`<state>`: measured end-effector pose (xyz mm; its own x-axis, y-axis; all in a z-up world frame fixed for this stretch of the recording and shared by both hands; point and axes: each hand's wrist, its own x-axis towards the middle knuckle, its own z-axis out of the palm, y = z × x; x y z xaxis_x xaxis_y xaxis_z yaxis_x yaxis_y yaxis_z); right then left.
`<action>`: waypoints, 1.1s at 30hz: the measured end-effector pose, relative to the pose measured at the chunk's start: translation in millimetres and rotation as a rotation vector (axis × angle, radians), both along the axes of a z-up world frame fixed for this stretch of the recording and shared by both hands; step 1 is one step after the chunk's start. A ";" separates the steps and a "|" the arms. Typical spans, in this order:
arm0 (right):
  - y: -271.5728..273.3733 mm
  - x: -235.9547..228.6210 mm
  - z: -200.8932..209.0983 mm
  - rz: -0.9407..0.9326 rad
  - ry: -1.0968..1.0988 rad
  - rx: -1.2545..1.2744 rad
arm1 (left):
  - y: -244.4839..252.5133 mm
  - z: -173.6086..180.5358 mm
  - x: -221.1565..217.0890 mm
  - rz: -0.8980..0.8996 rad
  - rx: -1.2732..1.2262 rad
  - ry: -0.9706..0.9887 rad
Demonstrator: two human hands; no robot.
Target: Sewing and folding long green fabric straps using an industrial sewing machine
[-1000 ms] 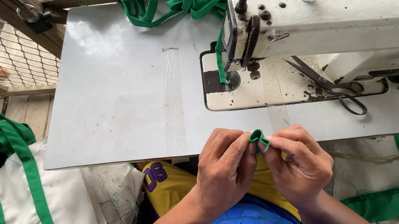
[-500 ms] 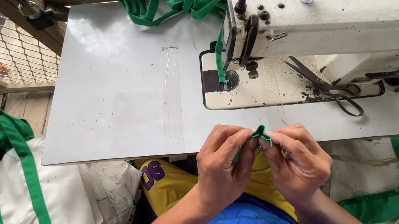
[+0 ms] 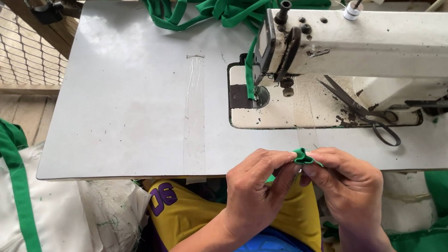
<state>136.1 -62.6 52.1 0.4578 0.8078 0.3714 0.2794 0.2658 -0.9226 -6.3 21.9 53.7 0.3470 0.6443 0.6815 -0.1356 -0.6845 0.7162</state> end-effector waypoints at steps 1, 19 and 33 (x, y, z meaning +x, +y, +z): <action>-0.2 0.3 3.1 0.012 -0.039 -0.001 | 0.1 0.7 -0.1 -0.005 -0.016 -0.008; 22.1 -20.5 -3.4 -0.204 -0.769 0.147 | 5.9 -0.8 2.7 0.204 0.113 0.075; 19.3 -17.1 -16.6 -0.254 -0.770 0.265 | 3.9 2.9 -2.8 -0.058 -0.437 0.032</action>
